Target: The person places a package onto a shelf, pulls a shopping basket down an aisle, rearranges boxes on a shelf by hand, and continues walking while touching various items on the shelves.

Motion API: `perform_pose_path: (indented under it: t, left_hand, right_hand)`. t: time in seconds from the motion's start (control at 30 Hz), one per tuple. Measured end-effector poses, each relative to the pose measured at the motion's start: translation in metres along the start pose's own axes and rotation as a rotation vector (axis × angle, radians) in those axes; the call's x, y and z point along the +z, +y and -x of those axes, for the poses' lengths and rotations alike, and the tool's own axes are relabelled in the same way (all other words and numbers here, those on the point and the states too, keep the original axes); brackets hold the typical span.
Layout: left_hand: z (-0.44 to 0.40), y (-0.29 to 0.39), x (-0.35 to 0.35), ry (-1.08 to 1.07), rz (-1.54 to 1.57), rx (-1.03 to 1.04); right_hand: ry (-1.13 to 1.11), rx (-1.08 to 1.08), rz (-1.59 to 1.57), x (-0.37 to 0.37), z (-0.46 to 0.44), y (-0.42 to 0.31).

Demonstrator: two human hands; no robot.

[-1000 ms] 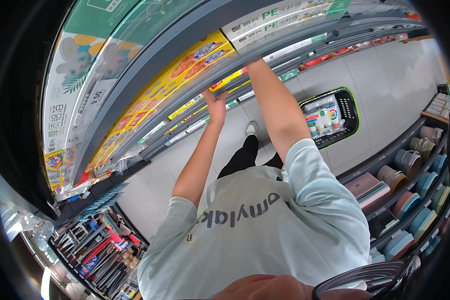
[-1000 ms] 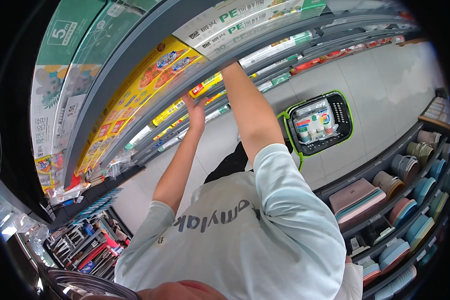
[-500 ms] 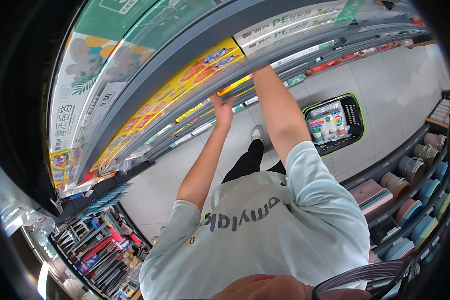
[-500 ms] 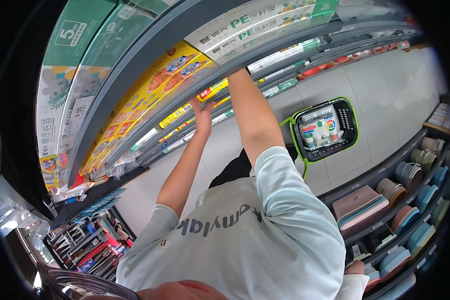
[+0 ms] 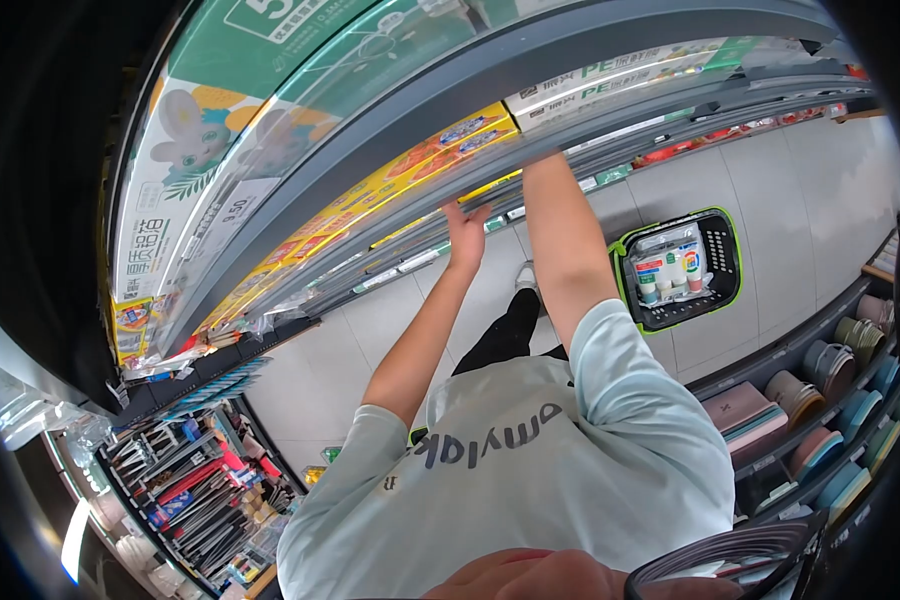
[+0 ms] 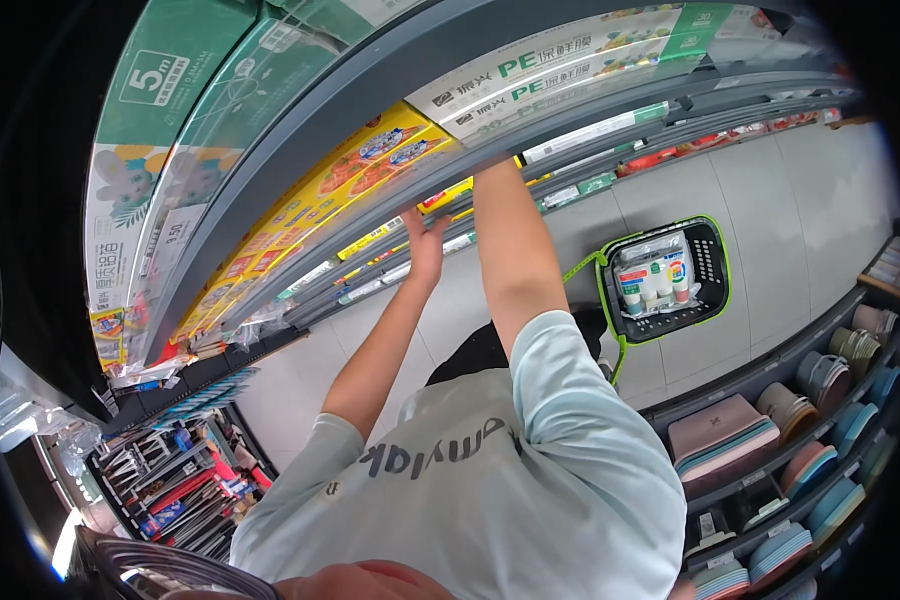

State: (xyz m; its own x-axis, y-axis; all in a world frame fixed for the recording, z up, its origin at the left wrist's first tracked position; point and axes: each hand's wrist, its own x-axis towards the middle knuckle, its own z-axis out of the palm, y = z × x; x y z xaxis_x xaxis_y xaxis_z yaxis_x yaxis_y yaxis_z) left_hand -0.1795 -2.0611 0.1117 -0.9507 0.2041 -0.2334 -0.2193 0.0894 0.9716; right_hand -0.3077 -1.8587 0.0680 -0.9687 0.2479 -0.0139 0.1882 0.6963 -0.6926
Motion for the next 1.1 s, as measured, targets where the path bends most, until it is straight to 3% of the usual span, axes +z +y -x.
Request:
perform_pose_path:
  t: [1.1]
  left_hand:
    - [-0.0010,-0.0049,-0.0023,0.038,-0.033,0.027]
  right_hand:
    - [-0.039,-0.021,0.013,0.0041,0.0079,-0.0012]
